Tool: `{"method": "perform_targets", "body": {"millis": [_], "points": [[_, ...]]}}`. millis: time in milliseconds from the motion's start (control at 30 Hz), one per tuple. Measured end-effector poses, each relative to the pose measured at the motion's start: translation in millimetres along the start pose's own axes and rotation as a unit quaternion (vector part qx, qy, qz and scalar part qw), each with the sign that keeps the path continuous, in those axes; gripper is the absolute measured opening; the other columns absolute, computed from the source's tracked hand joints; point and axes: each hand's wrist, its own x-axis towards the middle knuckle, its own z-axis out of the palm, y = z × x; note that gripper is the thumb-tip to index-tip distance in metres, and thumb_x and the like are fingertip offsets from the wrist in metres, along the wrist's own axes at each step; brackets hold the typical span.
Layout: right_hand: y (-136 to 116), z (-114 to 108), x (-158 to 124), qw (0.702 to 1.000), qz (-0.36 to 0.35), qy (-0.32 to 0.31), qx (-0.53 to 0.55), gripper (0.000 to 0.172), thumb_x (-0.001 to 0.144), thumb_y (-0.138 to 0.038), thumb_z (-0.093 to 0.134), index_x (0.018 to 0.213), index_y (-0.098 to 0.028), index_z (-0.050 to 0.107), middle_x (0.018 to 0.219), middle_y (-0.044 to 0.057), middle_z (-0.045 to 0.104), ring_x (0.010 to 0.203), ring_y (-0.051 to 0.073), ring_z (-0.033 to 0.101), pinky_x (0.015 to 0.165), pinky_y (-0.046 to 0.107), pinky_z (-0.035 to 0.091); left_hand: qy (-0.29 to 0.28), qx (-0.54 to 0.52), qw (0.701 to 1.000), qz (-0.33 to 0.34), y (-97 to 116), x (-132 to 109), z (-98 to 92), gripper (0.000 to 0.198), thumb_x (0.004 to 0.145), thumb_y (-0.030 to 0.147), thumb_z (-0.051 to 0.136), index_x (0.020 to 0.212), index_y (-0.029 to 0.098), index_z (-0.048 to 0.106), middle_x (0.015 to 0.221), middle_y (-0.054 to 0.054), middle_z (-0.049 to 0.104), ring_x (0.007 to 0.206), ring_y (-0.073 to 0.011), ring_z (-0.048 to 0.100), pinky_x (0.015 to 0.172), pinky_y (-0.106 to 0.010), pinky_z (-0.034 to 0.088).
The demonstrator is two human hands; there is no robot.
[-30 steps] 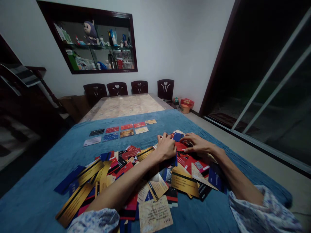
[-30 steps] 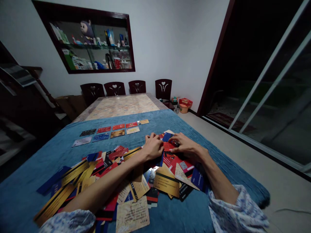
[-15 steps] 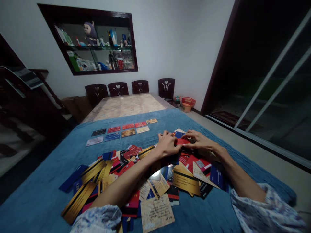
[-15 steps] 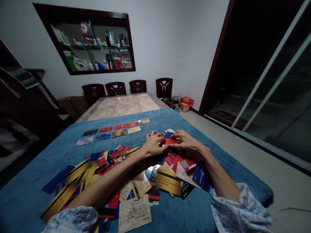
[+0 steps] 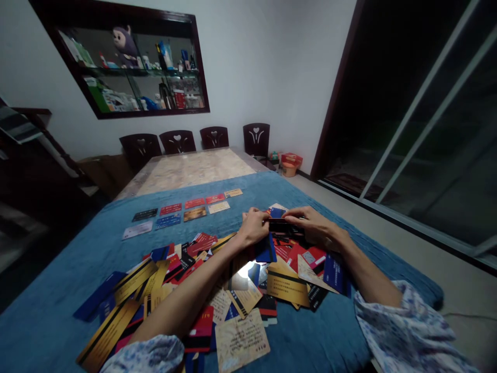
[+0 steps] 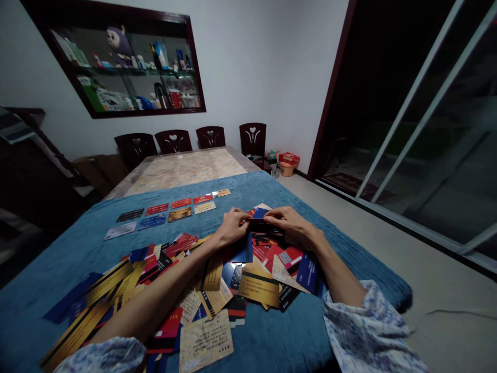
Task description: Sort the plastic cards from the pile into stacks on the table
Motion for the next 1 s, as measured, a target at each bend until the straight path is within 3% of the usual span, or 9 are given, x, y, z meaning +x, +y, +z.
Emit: {"method": "perform_targets", "body": {"millis": [167,500,1000], "points": [[3,1,2,1.000,-0.008,0.024,-0.005,0.048,0.091,-0.058,0.049,0.082,-0.018,0.074,0.075,0.002,0.068,0.070,0.019,0.060,0.067,0.031,0.049,0.021,0.007,1.000,-0.008,-3,2,0.9,0.029,0.091,0.016,0.048,0.098,0.020,0.076,0.099,-0.008,0.074,0.110,-0.0251,0.057,0.096,-0.040,0.043],[13,4,8,0.996,-0.050,0.067,-0.026,0.028,0.083,-0.035,0.057,0.100,-0.019,0.073,0.094,0.005,0.076,0.086,0.024,0.068,0.082,0.038,0.053,0.032,0.002,0.999,-0.014,-2,1,2.1,0.040,0.086,0.009,0.049,0.117,0.020,0.071,0.110,-0.008,0.074,0.111,-0.0254,0.058,0.099,-0.041,0.044],[14,13,10,0.994,-0.088,0.066,-0.007,0.050,0.077,-0.019,0.053,0.127,-0.020,0.060,0.107,0.006,0.074,0.096,0.021,0.068,0.088,0.035,0.053,0.040,0.017,0.999,-0.003,-2,-4,6.7,0.054,0.084,0.007,0.047,0.135,0.024,0.056,0.110,-0.007,0.072,0.104,-0.0245,0.056,0.096,-0.041,0.044]]}}
